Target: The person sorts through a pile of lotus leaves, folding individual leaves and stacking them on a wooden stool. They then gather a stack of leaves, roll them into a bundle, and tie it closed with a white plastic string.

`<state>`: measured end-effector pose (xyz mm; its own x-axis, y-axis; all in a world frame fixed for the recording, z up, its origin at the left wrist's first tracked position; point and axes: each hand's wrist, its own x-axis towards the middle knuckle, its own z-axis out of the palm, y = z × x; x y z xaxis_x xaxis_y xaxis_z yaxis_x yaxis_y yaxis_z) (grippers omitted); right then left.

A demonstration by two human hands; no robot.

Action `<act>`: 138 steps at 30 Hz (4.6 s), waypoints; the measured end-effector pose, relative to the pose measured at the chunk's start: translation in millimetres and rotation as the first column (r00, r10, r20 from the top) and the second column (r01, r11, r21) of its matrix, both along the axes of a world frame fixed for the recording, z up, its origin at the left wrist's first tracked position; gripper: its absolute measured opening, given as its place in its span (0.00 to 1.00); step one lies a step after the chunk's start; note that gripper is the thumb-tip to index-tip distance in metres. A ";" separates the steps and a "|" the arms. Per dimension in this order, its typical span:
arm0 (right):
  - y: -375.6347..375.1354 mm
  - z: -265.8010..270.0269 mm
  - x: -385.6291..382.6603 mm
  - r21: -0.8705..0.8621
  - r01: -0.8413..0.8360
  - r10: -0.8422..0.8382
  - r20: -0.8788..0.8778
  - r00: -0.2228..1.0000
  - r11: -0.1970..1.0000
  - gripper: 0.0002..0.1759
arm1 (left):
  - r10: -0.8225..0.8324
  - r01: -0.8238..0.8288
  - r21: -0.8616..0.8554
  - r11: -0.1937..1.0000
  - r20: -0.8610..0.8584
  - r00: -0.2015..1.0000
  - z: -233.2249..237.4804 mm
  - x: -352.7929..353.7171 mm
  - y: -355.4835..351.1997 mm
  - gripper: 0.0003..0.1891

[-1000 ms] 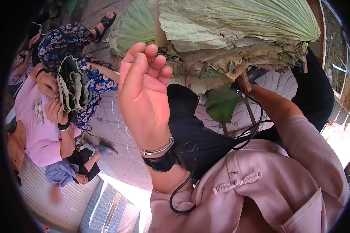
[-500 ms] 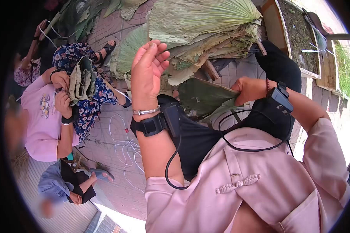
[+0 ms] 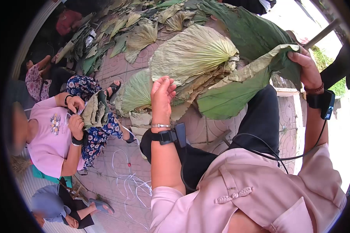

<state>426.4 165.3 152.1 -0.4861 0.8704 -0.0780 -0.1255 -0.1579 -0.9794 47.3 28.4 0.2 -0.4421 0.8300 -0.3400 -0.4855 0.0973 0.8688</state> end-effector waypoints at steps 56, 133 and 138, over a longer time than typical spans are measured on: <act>56.0 -148.6 -218.0 0.312 -0.786 -0.195 0.950 0.245 0.534 0.21 | 0.018 -0.336 0.468 0.817 0.562 0.827 5.8 -44.5 13.3 0.24; 61.5 -175.6 -194.1 0.621 -0.602 -0.140 0.745 0.652 0.502 0.10 | -0.203 0.186 -0.171 0.968 -0.965 0.169 -33.4 31.2 44.5 0.18; 66.8 -142.3 -188.5 0.373 -0.407 0.050 0.683 0.729 0.834 0.19 | -0.228 0.185 -0.199 0.962 -0.962 0.150 -32.3 30.7 46.8 0.16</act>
<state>237.9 232.1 9.8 -0.6659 0.7439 -0.0560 0.5117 0.4008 -0.7599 77.9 75.2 -32.1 -0.2425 0.9500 0.1968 0.7892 0.0753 0.6095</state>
